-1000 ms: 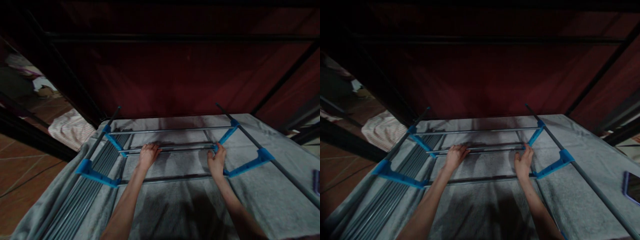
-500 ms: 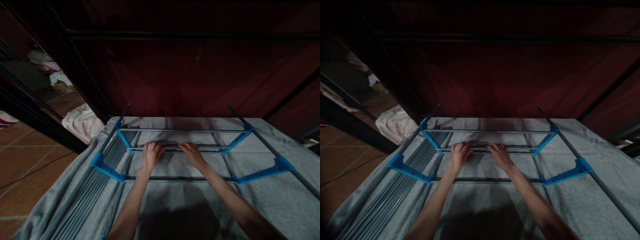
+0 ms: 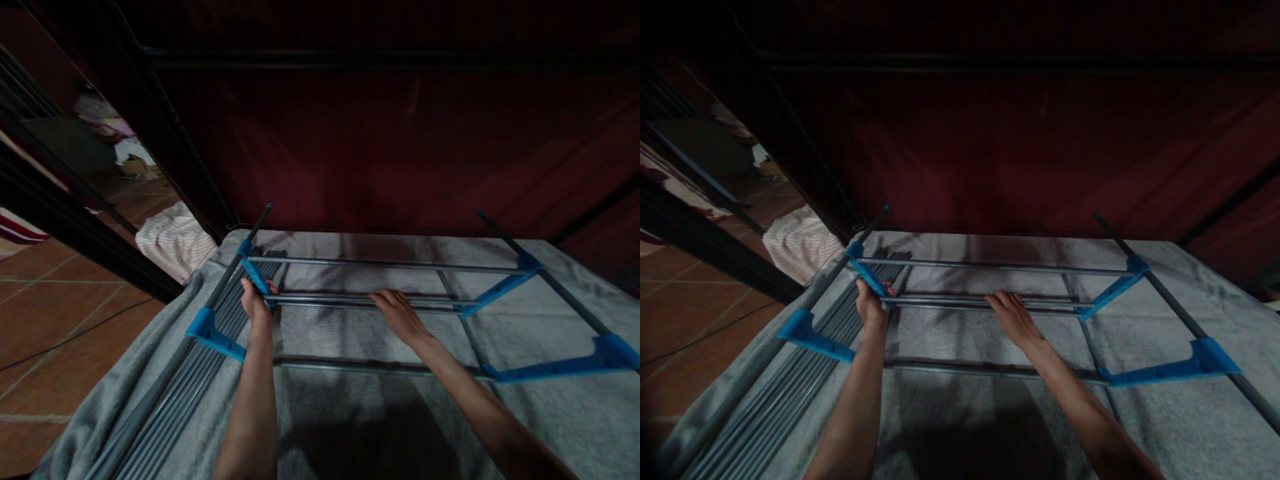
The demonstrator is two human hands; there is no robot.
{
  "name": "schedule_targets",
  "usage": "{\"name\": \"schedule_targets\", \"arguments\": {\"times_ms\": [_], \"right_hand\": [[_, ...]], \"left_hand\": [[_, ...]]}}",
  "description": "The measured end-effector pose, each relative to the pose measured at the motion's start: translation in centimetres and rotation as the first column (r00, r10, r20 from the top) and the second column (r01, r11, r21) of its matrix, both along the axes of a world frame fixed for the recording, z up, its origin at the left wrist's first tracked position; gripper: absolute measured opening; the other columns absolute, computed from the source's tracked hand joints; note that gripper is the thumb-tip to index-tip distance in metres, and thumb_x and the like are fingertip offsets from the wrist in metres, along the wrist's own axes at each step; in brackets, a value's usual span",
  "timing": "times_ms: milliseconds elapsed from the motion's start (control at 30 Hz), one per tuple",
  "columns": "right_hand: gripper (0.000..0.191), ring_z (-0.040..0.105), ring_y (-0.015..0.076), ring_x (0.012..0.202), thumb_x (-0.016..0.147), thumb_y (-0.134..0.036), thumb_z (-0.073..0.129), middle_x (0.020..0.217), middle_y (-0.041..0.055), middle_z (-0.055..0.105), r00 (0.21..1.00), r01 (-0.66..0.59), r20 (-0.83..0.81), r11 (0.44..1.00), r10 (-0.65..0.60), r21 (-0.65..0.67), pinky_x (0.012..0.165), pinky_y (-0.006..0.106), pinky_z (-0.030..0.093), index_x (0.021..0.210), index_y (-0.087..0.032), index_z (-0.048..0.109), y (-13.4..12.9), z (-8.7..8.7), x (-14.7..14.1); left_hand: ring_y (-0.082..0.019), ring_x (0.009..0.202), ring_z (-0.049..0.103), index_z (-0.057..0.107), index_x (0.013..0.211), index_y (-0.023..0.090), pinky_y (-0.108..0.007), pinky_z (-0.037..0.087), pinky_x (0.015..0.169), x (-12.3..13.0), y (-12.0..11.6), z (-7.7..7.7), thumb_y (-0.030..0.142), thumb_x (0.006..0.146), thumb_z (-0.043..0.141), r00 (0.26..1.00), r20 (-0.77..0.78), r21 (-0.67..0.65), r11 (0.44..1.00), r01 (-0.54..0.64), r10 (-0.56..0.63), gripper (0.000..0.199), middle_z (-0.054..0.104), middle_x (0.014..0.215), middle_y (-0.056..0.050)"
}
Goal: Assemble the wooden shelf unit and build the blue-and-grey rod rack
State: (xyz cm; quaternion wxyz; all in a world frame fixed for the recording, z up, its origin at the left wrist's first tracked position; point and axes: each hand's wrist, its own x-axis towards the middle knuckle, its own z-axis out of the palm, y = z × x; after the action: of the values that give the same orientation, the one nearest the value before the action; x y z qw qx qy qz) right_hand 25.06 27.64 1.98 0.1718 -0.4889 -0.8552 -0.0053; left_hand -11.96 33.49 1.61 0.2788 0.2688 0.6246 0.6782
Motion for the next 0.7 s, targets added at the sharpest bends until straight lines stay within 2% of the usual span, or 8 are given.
{"name": "schedule_targets", "arguments": {"times_ms": [100,233,333,400,533,633,700], "right_hand": [[0.048,0.06,0.0225,0.102,0.092,-0.001,0.044,0.109,0.0082,0.066,1.0,-0.001,0.007,1.0,0.001,-0.001,0.094,0.039,0.047,0.132,-0.021,0.062,0.0,0.0,0.2],[0.041,0.062,0.0227,0.101,0.095,-0.006,0.044,0.11,0.009,0.066,1.0,-0.001,0.018,1.0,0.001,-0.008,0.094,0.038,0.047,0.128,-0.021,0.064,-0.1,0.8,0.1],[0.036,0.062,0.0233,0.101,0.099,-0.014,0.045,0.113,0.0101,0.066,0.999,-0.038,0.005,0.999,0.038,-0.021,0.095,0.039,0.047,0.129,-0.021,0.063,-0.2,2.1,-1.9],[0.038,0.061,0.024,0.104,0.1,-0.018,0.045,0.12,0.0116,0.064,0.994,-0.112,0.001,0.993,0.112,-0.039,0.098,0.04,0.047,0.135,-0.02,0.058,0.0,3.1,-4.9],[0.04,0.062,0.0231,0.105,0.098,-0.011,0.042,0.121,0.0124,0.063,0.969,-0.246,0.003,0.961,0.249,-0.128,0.096,0.039,0.049,0.136,-0.018,0.054,1.1,4.4,-13.8],[0.041,0.063,0.0246,0.105,0.097,-0.011,0.039,0.122,0.0136,0.063,0.956,-0.288,0.012,0.94,0.295,-0.184,0.09,0.039,0.052,0.135,-0.017,0.054,2.4,4.6,-19.9],[0.047,0.065,0.0262,0.101,0.096,-0.01,0.036,0.123,0.0149,0.064,0.957,-0.281,0.02,0.939,0.291,-0.196,0.084,0.04,0.054,0.141,-0.014,0.048,3.2,4.6,-22.6]], "left_hand": [[-0.012,0.044,0.048,0.053,0.06,0.02,-0.025,0.041,0.047,0.4,0.9,-0.5,0.075,0.086,0.033,0.986,0.166,0.051,0.998,0.023,-0.032,0.064,0.05,0.049,0.0],[-0.01,0.042,0.043,0.044,0.055,0.023,-0.023,0.038,0.045,0.5,1.4,-0.6,0.076,0.086,0.035,0.977,0.198,0.118,0.992,0.054,-0.077,0.062,0.041,0.045,0.003],[-0.01,0.041,0.041,0.042,0.055,0.024,-0.023,0.036,0.044,0.6,1.5,-0.6,0.078,0.086,0.032,0.973,0.21,0.133,0.989,0.072,-0.099,0.063,0.04,0.045,0.004],[-0.01,0.041,0.04,0.042,0.055,0.024,-0.023,0.035,0.043,0.7,1.5,-0.6,0.079,0.085,0.032,0.975,0.211,0.128,0.991,0.044,-0.07,0.064,0.039,0.045,0.004],[-0.01,0.041,0.04,0.04,0.055,0.024,-0.024,0.035,0.044,0.8,1.6,-0.8,0.078,0.086,0.031,0.978,0.205,0.105,0.994,0.021,-0.042,0.063,0.038,0.044,0.004],[-0.011,0.043,0.042,0.042,0.056,0.024,-0.025,0.038,0.047,0.5,1.7,-0.9,0.075,0.087,0.03,0.982,0.181,0.084,0.996,0.037,-0.052,0.06,0.04,0.046,0.003],[-0.012,0.046,0.044,0.044,0.059,0.024,-0.027,0.041,0.05,0.2,1.6,-0.9,0.073,0.087,0.032,0.987,0.156,0.073,0.997,0.025,-0.037,0.058,0.044,0.05,0.002]]}}
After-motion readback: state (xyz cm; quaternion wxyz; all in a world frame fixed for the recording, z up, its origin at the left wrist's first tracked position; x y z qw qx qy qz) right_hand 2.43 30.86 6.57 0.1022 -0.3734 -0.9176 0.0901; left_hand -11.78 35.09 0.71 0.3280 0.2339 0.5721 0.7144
